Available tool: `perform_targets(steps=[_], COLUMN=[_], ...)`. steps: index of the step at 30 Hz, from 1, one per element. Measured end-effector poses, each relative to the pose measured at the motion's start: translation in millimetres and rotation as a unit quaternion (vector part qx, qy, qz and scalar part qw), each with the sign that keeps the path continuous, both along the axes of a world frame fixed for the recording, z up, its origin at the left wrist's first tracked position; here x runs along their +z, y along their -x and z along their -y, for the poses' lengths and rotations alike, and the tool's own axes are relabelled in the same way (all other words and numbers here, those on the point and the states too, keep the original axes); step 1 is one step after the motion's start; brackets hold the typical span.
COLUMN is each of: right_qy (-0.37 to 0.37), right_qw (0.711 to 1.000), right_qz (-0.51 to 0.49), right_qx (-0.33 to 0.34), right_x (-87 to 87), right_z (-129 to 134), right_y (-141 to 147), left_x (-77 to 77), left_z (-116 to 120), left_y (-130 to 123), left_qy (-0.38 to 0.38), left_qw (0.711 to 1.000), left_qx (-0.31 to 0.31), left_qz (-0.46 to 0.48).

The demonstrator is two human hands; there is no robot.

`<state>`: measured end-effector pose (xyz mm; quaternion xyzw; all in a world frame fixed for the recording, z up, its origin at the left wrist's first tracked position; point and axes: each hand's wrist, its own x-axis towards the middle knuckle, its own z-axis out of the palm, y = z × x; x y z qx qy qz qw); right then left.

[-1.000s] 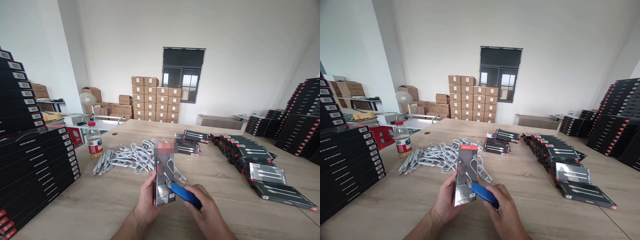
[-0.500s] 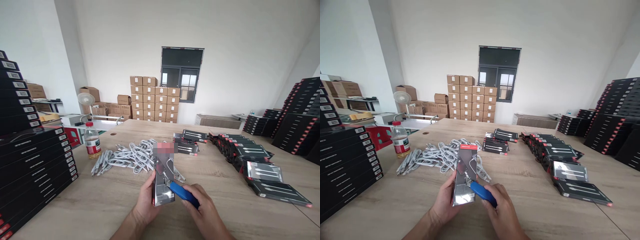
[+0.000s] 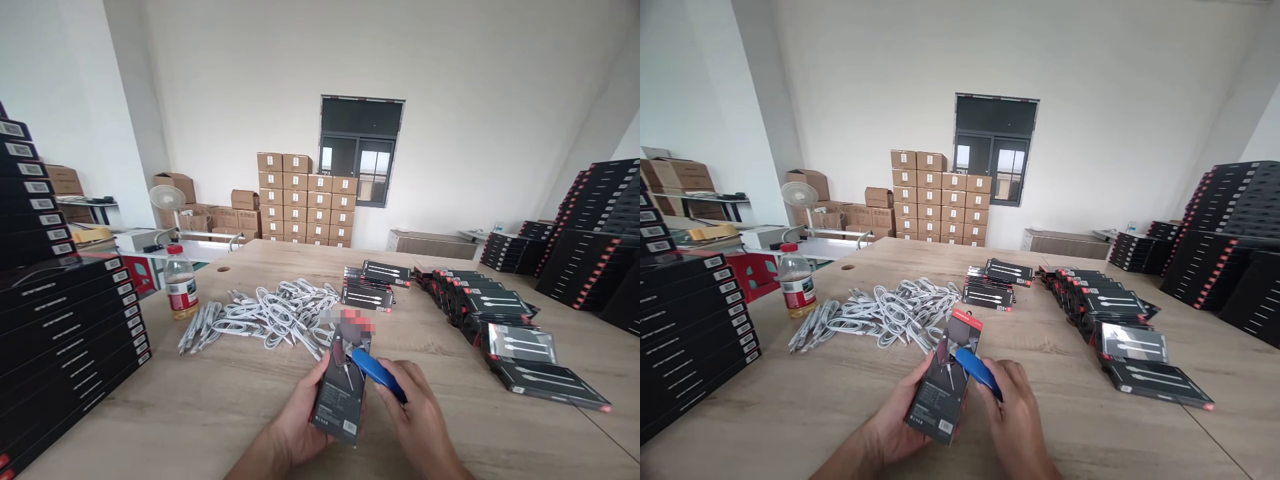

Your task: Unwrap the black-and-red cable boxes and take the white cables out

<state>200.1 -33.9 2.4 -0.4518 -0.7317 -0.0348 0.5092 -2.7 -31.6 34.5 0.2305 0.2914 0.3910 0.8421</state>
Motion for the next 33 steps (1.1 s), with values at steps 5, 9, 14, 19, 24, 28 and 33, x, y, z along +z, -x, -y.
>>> perform_targets(steps=[5, 9, 14, 19, 24, 28, 33], right_qy=[-0.025, -0.045, -0.063, -0.045, -0.033, -0.037, -0.039], right_qw=[0.999, 0.997, 0.997, 0.998, 0.999, 0.999, 0.999], right_qz=[0.033, 0.059, 0.043, 0.037, 0.032, 0.023, 0.024], right_qx=[-0.003, 0.001, 0.002, 0.010, 0.011, 0.017, 0.027], right_x=[0.1, 2.2, 11.1, 17.8, 15.7, 13.6, 14.8], right_z=[0.1, 0.8, 7.7, 10.2, 4.8, 2.4, 2.9], right_y=[-4.0, -4.1, 1.7, -0.8, -6.9, -7.2, -6.0], left_x=[-4.3, -6.6, -6.3, -7.3, -4.6, -0.6, 1.2], left_z=[-1.7, 1.2, 10.4, 6.7, -7.1, -13.9, -17.9], left_y=[6.4, 2.0, -12.9, -16.3, -9.3, 2.1, 9.4], left_qy=[0.022, 0.042, 0.070, 0.059, -0.039, -0.047, -0.059], left_qw=[0.999, 0.997, 0.993, 0.997, 0.992, 0.977, 0.973], left_qx=[-0.023, -0.052, -0.086, -0.032, 0.117, 0.202, 0.218], left_qz=[-0.018, -0.030, -0.039, -0.036, 0.039, 0.038, 0.038])
